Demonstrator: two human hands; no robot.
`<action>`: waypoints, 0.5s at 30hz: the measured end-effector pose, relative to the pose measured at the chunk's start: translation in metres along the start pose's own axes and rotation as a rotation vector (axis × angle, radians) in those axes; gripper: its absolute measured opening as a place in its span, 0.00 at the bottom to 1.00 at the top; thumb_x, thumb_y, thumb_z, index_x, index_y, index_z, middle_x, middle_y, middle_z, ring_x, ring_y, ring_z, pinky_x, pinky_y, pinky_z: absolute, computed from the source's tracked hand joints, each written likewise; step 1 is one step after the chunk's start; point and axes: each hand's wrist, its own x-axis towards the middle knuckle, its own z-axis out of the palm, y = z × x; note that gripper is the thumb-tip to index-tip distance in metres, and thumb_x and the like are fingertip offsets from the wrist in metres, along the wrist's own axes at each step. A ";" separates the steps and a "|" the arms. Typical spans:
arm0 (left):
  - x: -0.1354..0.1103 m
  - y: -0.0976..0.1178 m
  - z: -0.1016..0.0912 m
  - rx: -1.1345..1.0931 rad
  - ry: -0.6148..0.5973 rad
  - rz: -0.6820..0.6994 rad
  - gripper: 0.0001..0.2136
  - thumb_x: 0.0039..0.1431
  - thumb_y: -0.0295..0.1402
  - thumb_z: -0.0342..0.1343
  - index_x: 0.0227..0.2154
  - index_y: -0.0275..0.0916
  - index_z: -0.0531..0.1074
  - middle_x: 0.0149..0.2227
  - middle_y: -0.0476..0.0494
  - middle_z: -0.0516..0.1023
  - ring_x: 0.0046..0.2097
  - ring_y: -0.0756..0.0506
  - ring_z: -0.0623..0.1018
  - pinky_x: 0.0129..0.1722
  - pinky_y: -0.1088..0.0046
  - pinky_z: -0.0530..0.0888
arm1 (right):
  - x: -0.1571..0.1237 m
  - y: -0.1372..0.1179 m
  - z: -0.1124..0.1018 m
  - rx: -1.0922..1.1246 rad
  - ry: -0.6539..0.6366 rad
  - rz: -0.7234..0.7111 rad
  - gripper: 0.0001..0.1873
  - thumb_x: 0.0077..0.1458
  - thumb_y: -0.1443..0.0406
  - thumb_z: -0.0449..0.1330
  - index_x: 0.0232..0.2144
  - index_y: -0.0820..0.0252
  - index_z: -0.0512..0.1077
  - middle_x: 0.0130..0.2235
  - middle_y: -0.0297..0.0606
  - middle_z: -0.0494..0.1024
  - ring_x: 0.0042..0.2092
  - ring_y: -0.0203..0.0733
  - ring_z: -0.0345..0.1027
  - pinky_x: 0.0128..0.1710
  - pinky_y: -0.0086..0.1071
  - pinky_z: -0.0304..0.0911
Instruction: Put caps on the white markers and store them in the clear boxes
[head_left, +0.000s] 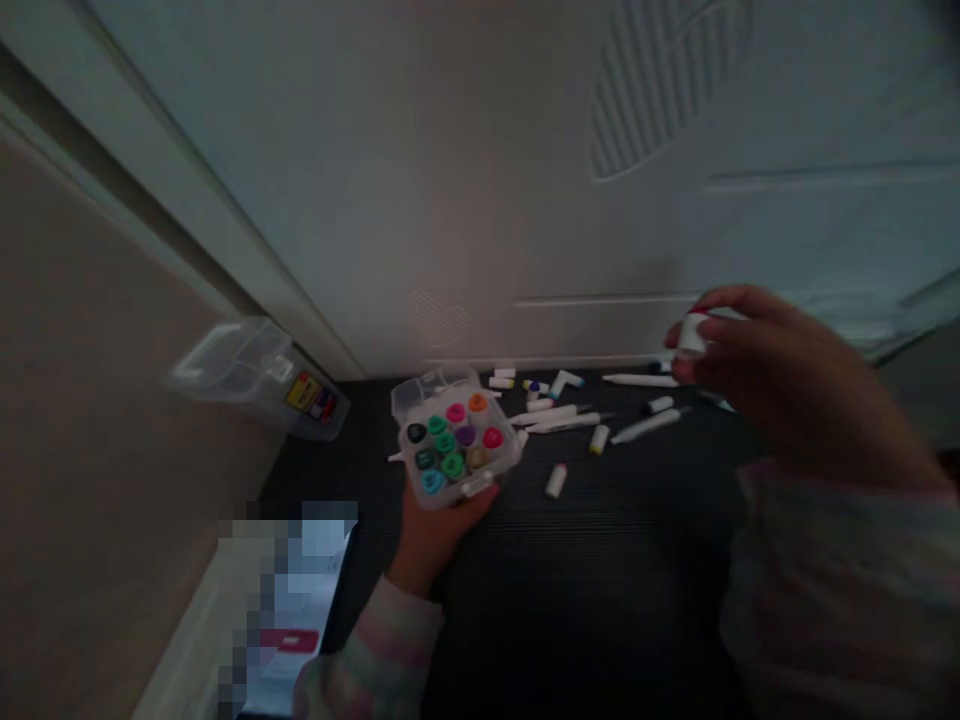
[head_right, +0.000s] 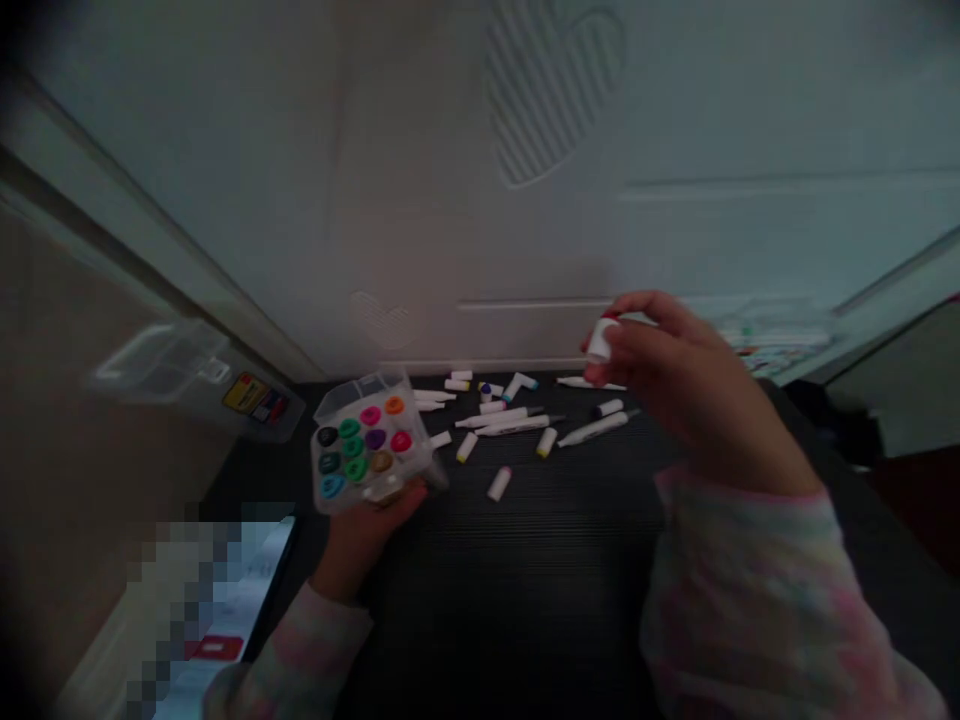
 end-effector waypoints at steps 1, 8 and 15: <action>0.002 0.002 -0.003 0.024 -0.010 -0.016 0.17 0.34 0.34 0.64 0.31 0.37 0.70 0.39 0.39 0.78 0.46 0.37 0.75 0.48 0.55 0.70 | -0.002 -0.002 0.000 0.082 -0.058 -0.022 0.03 0.47 0.69 0.56 0.28 0.57 0.65 0.25 0.32 0.70 0.23 0.30 0.64 0.25 0.27 0.61; 0.008 0.002 -0.012 0.179 0.146 0.090 0.13 0.35 0.36 0.62 0.28 0.38 0.74 0.37 0.42 0.79 0.46 0.36 0.74 0.52 0.53 0.66 | -0.012 -0.005 -0.009 0.407 -0.374 -0.047 0.08 0.44 0.69 0.57 0.31 0.57 0.64 0.27 0.30 0.74 0.23 0.32 0.68 0.23 0.27 0.65; 0.012 -0.028 -0.017 0.223 0.253 0.191 0.16 0.47 0.43 0.53 0.37 0.39 0.70 0.34 0.41 0.77 0.45 0.35 0.75 0.47 0.52 0.69 | -0.023 -0.012 -0.009 0.622 -0.645 -0.035 0.11 0.46 0.69 0.56 0.34 0.57 0.60 0.28 0.30 0.75 0.24 0.35 0.72 0.22 0.27 0.64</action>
